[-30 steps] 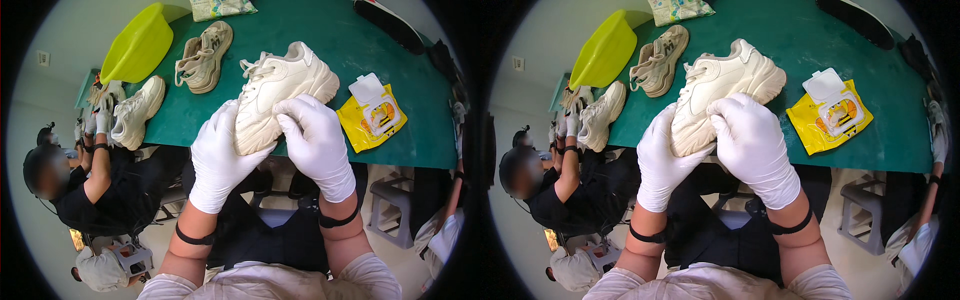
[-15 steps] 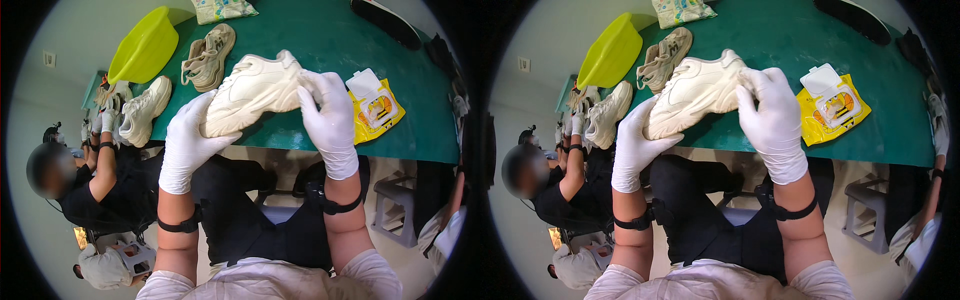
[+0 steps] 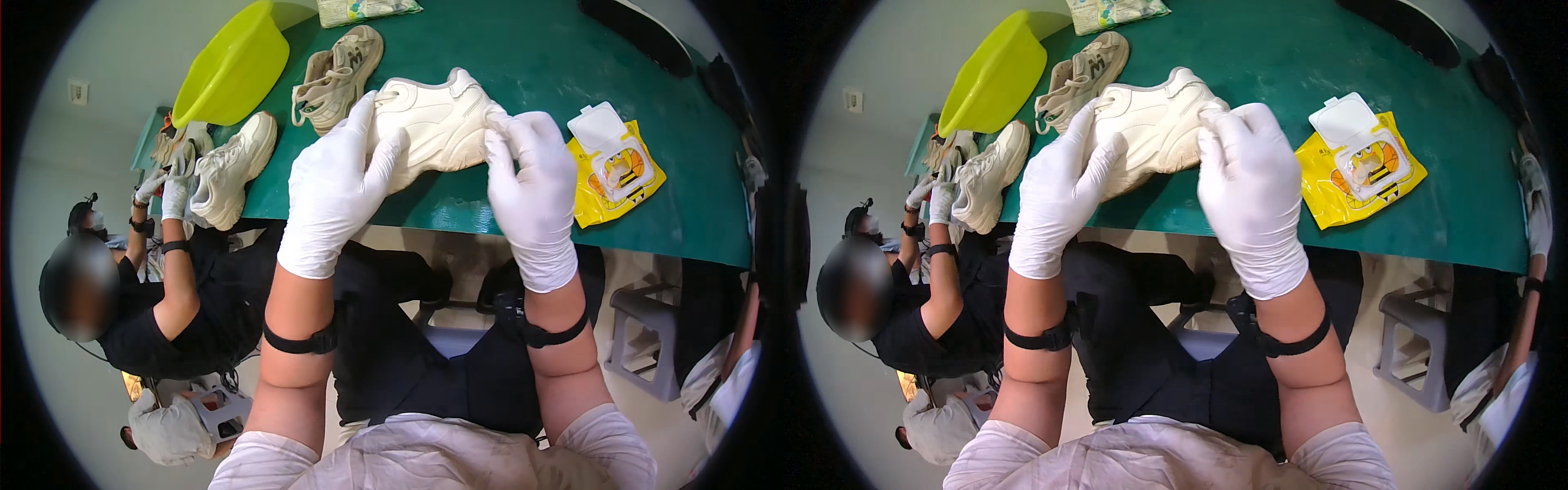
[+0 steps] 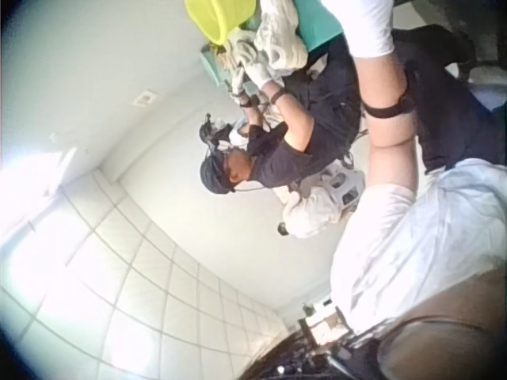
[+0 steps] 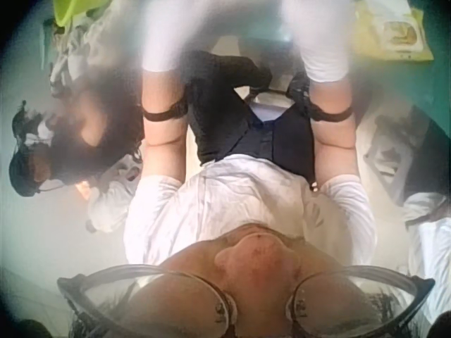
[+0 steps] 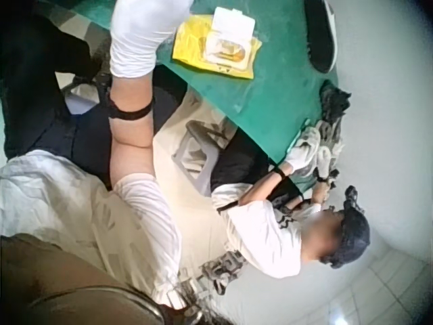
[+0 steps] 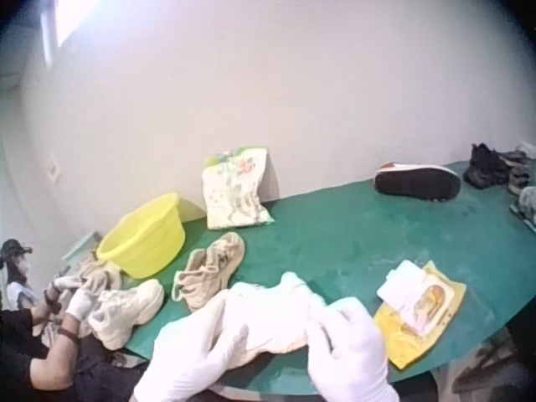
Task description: Clean shoes using wet wipes and a bowl of water.
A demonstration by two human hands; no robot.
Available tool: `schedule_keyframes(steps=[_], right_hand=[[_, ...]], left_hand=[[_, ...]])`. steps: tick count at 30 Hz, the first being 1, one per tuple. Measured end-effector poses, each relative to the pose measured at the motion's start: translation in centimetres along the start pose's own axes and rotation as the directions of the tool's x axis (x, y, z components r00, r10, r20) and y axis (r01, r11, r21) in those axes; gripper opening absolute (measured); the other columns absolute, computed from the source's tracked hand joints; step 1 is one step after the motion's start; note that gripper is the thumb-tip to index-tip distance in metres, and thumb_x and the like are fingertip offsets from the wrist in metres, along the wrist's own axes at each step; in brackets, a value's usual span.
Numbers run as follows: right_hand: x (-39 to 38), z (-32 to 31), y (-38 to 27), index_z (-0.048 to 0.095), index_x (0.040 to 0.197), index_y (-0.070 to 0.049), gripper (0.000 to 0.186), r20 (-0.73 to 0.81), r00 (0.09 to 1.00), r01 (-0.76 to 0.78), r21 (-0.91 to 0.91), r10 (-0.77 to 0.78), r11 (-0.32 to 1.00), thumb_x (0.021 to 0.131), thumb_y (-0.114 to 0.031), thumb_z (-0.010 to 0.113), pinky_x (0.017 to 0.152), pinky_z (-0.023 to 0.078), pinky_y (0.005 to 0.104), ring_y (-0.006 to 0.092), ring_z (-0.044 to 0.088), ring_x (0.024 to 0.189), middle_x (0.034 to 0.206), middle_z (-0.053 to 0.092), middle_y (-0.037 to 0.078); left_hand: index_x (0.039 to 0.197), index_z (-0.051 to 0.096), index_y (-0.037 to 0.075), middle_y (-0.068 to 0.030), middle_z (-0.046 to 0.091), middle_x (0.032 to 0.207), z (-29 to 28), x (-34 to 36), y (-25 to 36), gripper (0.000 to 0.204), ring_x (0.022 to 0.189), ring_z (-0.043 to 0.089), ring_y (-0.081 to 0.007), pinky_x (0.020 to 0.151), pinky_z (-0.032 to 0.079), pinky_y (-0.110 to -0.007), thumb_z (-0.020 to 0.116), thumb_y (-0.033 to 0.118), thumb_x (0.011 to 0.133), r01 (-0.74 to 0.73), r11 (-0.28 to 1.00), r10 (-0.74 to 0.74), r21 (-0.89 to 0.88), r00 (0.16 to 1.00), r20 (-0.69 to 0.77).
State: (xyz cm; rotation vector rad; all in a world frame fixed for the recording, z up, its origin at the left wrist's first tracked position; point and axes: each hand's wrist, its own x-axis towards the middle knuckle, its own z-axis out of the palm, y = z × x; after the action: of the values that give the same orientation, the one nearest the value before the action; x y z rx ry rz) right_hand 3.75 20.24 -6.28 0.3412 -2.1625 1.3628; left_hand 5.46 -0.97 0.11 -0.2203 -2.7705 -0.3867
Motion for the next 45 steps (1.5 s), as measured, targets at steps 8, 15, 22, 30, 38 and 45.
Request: schedule_keyframes(steps=[8,15,22,30,38,45], right_hand=[[-3.5,3.0,-3.7,0.069,0.099,-0.005,0.014,0.213,0.964,0.175,-0.054,-0.160,0.983,0.086,-0.007,0.067,0.077,0.057,0.0435,0.0339,0.069,0.088,0.095,0.064,0.015],[0.0,-1.7,-1.9,0.073,0.095,0.003,0.005,0.136,0.991,-0.036,0.207,0.007,0.978,0.093,-0.002,0.072,0.066,0.051,0.0350,0.0256,0.067,0.073,0.083,0.068,0.013],[-0.1,1.0,-0.2,0.074,0.114,0.001,0.017,-0.055,0.996,0.070,0.007,-0.069,0.998,0.097,0.002,0.073,0.076,0.052,0.0254,0.0116,0.065,0.085,0.098,0.071,0.007],[-1.1,4.3,-1.4,0.076,0.109,-0.001,0.017,-0.130,0.975,0.172,-0.091,-0.183,0.981,0.093,0.002,0.072,0.075,0.057,0.0355,0.0310,0.070,0.084,0.094,0.069,0.014],[-4.5,5.8,-2.1,0.070,0.096,-0.004,0.010,0.405,0.899,0.179,0.002,-0.165,0.984,0.087,-0.007,0.066,0.071,0.058,0.0438,0.0361,0.069,0.077,0.087,0.061,0.015],[-0.3,-0.6,-4.4,0.073,0.109,0.001,0.013,0.098,0.992,-0.112,0.436,0.076,0.893,0.096,0.003,0.069,0.072,0.053,0.0281,0.0171,0.066,0.075,0.091,0.071,0.008]], left_hand=[[0.137,0.065,0.001,-0.0207,0.076,0.103,0.5,0.3,-0.1,0.052,0.092,0.074,-0.0382,0.080,0.059,-0.044,0.065,0.039,0.102,-0.031,0.999,0.032,0.027,0.999,-0.038],[0.140,0.065,0.001,-0.0271,0.075,0.111,0.6,1.7,-1.7,0.066,0.105,0.073,-0.0424,0.092,0.058,-0.047,0.057,0.055,0.102,0.039,0.999,-0.040,0.023,0.998,0.046],[0.146,0.061,0.002,-0.0272,0.071,0.129,1.5,3.5,-3.5,0.075,0.124,0.068,-0.0408,0.108,0.051,-0.045,0.053,0.061,0.101,0.071,0.997,-0.068,-0.016,0.987,0.148],[0.147,0.058,-0.004,-0.0265,0.065,0.143,1.0,3.9,-3.1,0.080,0.137,0.060,-0.0371,0.116,0.044,-0.040,0.056,0.062,0.102,0.147,0.988,-0.132,-0.046,0.961,0.243],[0.146,0.059,-0.004,-0.0266,0.066,0.141,1.5,3.9,-3.7,0.080,0.136,0.061,-0.0357,0.115,0.045,-0.039,0.061,0.062,0.101,0.160,0.982,-0.132,-0.104,0.964,0.230],[0.142,0.064,0.002,-0.0260,0.074,0.121,1.2,2.5,-3.9,0.074,0.116,0.071,-0.0398,0.102,0.055,-0.044,0.061,0.061,0.097,0.123,0.983,-0.108,-0.136,0.988,0.113]])
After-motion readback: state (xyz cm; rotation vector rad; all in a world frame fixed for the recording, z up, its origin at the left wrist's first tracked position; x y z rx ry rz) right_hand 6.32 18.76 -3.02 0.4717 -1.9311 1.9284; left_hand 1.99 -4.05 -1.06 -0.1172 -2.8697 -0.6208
